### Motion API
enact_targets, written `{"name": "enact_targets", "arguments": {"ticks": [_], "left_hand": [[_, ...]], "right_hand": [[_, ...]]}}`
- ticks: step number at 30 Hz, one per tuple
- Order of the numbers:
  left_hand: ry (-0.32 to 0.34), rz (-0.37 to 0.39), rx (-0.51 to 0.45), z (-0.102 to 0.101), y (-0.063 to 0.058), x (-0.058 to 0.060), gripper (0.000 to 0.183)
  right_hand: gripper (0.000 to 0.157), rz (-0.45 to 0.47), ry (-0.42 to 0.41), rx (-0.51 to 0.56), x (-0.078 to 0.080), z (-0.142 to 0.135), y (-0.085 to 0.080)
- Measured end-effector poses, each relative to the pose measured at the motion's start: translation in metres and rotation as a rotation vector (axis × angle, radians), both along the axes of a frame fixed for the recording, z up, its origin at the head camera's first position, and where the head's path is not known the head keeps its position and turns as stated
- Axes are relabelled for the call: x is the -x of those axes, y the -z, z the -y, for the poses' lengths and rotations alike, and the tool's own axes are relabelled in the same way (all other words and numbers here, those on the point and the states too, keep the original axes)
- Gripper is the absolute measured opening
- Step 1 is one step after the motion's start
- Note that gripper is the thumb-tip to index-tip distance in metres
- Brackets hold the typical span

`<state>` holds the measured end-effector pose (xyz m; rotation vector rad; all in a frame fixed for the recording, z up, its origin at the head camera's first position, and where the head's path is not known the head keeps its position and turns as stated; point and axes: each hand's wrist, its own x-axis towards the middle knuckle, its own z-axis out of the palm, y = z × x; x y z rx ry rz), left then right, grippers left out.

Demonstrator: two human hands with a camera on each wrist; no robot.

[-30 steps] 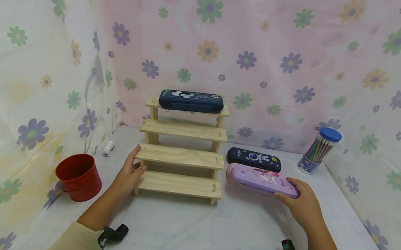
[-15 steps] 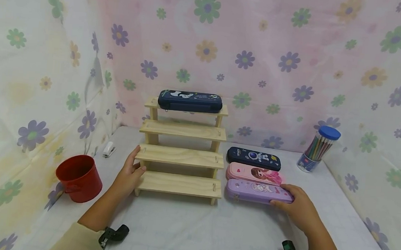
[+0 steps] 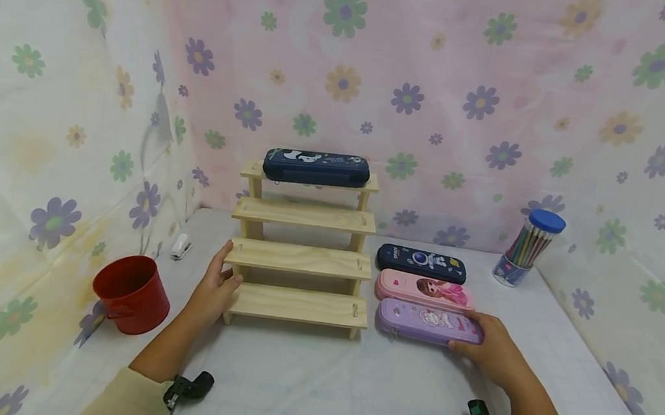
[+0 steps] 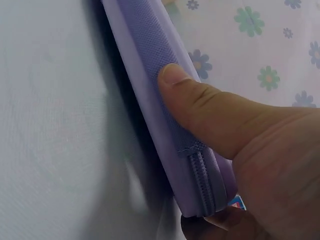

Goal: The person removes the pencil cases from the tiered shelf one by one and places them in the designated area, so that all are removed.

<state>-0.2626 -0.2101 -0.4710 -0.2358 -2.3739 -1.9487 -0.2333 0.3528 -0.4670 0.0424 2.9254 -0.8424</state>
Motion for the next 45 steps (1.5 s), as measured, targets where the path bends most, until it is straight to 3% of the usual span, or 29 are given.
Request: {"name": "enact_targets", "arguments": {"ticks": [4, 10, 32, 38, 45], "left_hand": [[0.000, 0.003, 0.016, -0.001, -0.002, 0.001, 0.077], [-0.006, -0.006, 0.014, -0.001, -0.001, 0.001, 0.076], [-0.005, 0.005, 0.003, 0.001, 0.002, 0.000, 0.076], [-0.004, -0.007, 0.026, 0.003, 0.002, -0.001, 0.076], [0.000, -0.015, 0.020, 0.001, 0.001, 0.000, 0.075]], "right_hand": [[0.110, 0.019, 0.007, 0.010, 0.000, 0.000, 0.003], [0.109, -0.022, 0.002, 0.011, 0.000, 0.004, 0.009], [0.108, -0.037, -0.003, -0.007, 0.004, 0.012, 0.012], [0.115, -0.036, 0.024, 0.019, 0.002, 0.019, 0.003], [0.109, -0.159, 0.052, 0.002, 0.002, 0.052, -0.024]]}}
